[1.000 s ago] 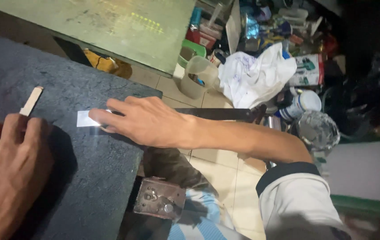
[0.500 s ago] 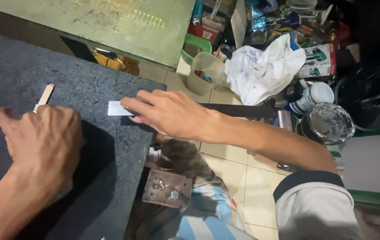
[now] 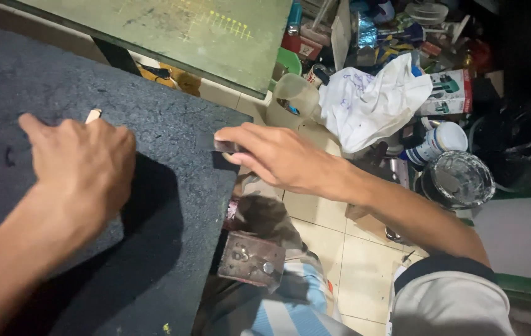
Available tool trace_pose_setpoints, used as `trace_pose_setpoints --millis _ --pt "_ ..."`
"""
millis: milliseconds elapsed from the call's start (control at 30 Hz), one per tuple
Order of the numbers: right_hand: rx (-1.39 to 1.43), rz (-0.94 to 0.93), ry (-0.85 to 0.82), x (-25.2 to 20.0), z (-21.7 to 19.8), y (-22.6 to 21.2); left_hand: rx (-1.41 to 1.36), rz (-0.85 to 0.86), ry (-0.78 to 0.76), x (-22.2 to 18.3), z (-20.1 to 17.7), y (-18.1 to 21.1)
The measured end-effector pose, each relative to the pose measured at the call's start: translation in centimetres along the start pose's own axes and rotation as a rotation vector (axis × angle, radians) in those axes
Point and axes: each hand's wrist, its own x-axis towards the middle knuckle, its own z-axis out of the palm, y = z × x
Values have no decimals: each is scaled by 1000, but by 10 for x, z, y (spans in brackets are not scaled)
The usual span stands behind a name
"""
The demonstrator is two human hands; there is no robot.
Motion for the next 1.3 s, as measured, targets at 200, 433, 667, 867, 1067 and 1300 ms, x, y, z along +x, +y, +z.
trace_pose_setpoints --millis 200,433,667,867,1067,1300 --pt "105 215 -74 3 -33 -21 -17 179 224 -13 -5 31" --pt "-27 280 -47 -17 -41 -22 -422 597 513 55 0 56" --pt "-213 296 -47 -54 -38 -12 -674 876 684 75 11 61" --pt "-319 307 -54 -68 -29 -9 -592 826 811 77 27 65" --pt "-336 370 -102 -57 -29 -16 -145 757 1049 74 29 69" --pt "-296 418 -176 -44 -27 -19 122 733 1257 65 16 70"
